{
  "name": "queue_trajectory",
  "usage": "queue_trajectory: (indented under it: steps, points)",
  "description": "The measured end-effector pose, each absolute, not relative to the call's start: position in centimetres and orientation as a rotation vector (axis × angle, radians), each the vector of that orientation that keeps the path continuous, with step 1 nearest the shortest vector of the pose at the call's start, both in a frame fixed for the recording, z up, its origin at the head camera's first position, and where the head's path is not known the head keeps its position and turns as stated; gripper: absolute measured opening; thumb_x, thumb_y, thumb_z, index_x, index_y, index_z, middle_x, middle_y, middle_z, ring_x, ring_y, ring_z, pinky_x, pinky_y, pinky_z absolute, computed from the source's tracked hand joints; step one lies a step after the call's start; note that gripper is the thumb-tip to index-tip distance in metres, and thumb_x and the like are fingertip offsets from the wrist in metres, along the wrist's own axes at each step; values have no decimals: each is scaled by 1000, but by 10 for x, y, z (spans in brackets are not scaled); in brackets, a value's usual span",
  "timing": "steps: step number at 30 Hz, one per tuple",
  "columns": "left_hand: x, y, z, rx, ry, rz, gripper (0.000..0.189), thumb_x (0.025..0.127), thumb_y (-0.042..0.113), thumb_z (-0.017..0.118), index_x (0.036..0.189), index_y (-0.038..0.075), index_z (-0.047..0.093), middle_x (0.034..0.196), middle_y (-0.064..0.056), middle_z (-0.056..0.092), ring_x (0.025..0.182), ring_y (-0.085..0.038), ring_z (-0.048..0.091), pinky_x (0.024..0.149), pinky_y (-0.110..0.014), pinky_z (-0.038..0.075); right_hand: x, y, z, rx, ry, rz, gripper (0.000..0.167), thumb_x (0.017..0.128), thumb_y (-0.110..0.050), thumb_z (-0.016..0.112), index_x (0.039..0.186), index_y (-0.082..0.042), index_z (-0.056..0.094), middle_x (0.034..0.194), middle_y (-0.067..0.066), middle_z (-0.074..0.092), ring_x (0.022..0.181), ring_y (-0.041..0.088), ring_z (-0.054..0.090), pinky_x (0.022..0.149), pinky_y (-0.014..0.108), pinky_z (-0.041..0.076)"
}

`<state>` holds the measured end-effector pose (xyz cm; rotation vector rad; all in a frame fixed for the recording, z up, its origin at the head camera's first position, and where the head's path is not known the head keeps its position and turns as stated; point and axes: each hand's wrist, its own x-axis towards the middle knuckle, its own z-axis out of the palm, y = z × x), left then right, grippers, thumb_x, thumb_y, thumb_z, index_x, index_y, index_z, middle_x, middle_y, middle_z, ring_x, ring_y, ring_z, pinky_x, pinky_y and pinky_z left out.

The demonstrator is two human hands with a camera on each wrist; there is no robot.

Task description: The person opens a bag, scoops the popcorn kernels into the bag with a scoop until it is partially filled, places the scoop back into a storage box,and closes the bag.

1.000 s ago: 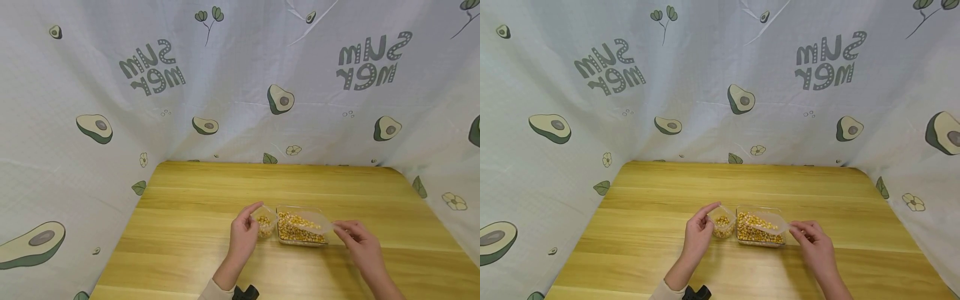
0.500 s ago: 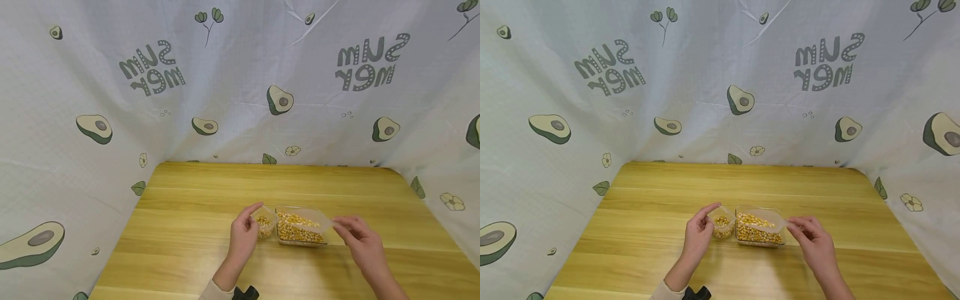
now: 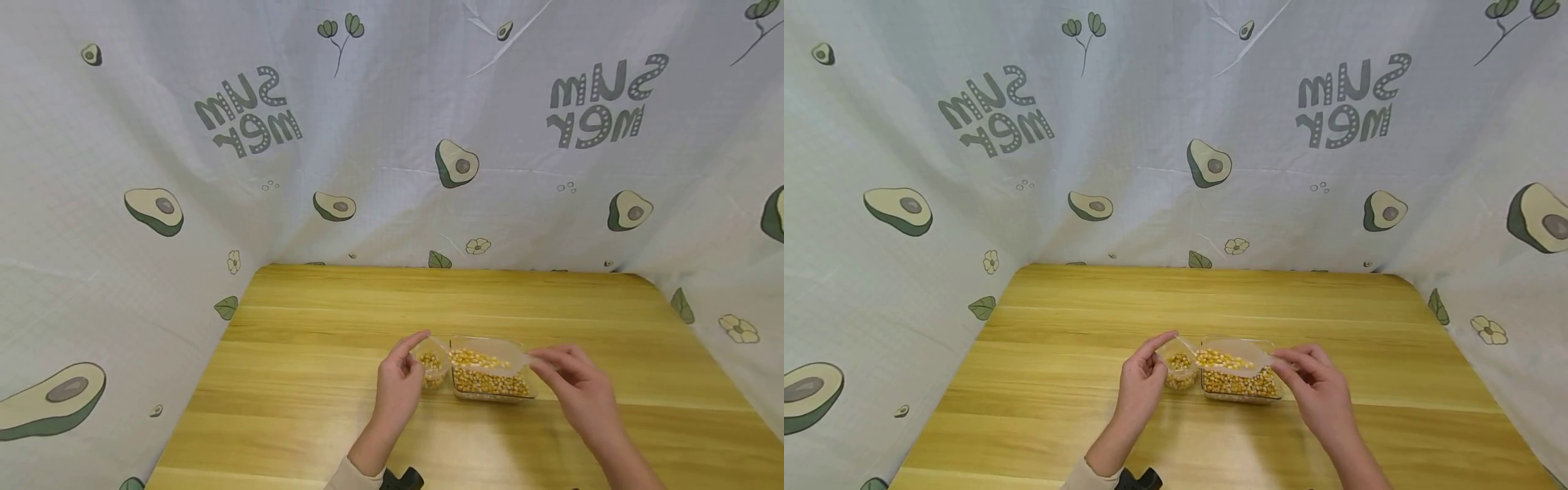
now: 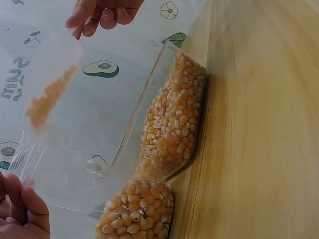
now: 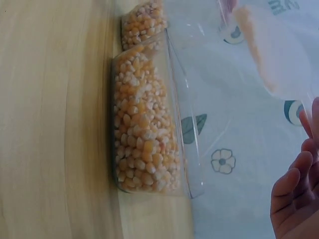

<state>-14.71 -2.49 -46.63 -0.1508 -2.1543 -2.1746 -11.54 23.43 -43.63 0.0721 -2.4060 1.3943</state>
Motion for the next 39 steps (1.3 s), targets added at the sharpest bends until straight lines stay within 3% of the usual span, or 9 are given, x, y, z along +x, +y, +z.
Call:
queue_trajectory:
  steps: [8, 17, 24, 39]
  points:
    - [-148, -24, -467, -162, -2170, -2153, 55, 90, -12, 44, 127, 21, 69, 133, -7, 64, 47, 1, 28, 44, -12, 27, -121, 225, -434, 223, -2390, 1104, 19, 83, 2, 75, 98, -8, 78, 95, -19, 54, 70, -4, 53, 62, 10, 45]
    - [-148, -22, -467, -180, -2182, -2141, 56, 90, -11, 44, 127, 22, 69, 133, -7, 64, 47, 1, 28, 45, -13, 26, -126, 219, -422, 387, -2339, 1026, 26, 78, 6, 77, 99, -11, 78, 91, -11, 52, 62, -1, 36, 51, 19, 32]
    - [-147, -22, -466, -198, -2178, -2147, 56, 90, -12, 43, 128, 22, 68, 136, -3, 63, 46, 1, 27, 44, -12, 26, -128, 219, -414, 446, -2341, 954, 32, 73, 7, 80, 99, -12, 77, 91, -11, 53, 60, -2, 35, 53, 12, 31]
    - [-147, -22, -467, -207, -2168, -2151, 57, 89, -13, 42, 127, 20, 69, 135, -6, 63, 47, 2, 28, 45, -11, 26, -127, 220, -413, 479, -2332, 886, 33, 69, 7, 82, 97, -10, 78, 88, -9, 54, 59, -5, 34, 51, 11, 30]
